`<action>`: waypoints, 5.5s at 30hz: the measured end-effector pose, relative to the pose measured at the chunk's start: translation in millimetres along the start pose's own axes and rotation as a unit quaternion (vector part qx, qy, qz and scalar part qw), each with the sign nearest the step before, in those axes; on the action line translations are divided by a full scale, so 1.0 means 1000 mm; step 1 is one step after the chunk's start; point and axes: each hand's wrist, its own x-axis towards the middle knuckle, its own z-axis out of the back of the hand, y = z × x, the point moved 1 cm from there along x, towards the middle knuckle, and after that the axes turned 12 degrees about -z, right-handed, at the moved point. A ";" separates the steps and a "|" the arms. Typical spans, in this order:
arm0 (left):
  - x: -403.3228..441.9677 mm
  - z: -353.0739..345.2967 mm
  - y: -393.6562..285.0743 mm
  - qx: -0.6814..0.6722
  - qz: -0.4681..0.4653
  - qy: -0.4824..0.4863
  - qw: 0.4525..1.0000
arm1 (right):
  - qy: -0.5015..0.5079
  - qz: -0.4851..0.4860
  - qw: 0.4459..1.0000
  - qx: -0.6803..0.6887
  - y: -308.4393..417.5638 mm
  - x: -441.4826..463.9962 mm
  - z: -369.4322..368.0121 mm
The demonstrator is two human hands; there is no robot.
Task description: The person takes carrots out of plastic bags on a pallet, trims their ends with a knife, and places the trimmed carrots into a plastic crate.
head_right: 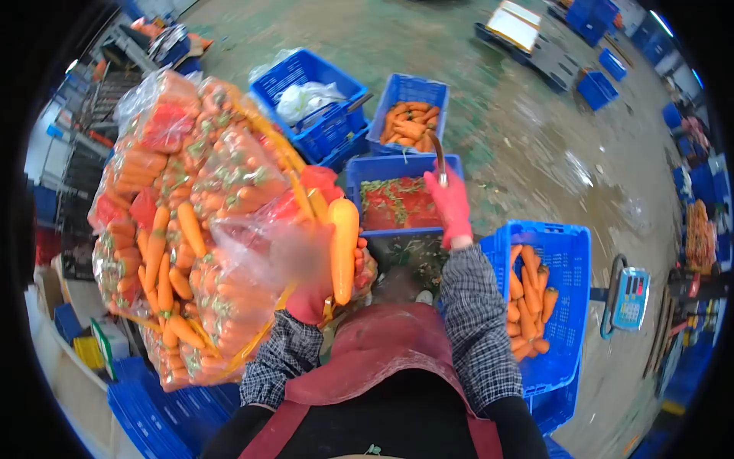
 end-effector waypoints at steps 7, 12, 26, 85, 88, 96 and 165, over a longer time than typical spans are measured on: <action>0.050 -0.058 0.195 0.092 -0.064 0.161 0.981 | 0.117 -0.284 0.921 0.241 -0.052 -0.155 0.105; 0.025 -0.101 0.211 0.343 -0.006 0.342 0.875 | -0.036 -0.244 0.929 0.277 -0.112 -0.187 0.239; 0.011 0.260 -0.148 0.688 -0.379 -0.383 0.485 | 0.049 -0.255 0.947 0.188 -0.067 -0.087 0.156; -0.289 0.248 -0.199 0.368 -0.441 -0.585 0.573 | 0.644 0.293 0.705 -0.051 0.428 -0.021 -0.885; -0.256 0.273 -0.270 0.534 -0.469 -0.540 0.451 | 0.600 0.274 0.722 -0.211 0.284 -0.072 -0.818; -0.189 0.326 -0.430 0.775 -0.276 -0.412 0.392 | 0.500 0.164 0.792 -0.311 0.060 -0.151 -0.568; -0.354 0.373 -0.365 0.264 -0.669 -0.524 0.456 | 0.697 -0.023 0.676 -0.238 0.214 -0.439 -0.970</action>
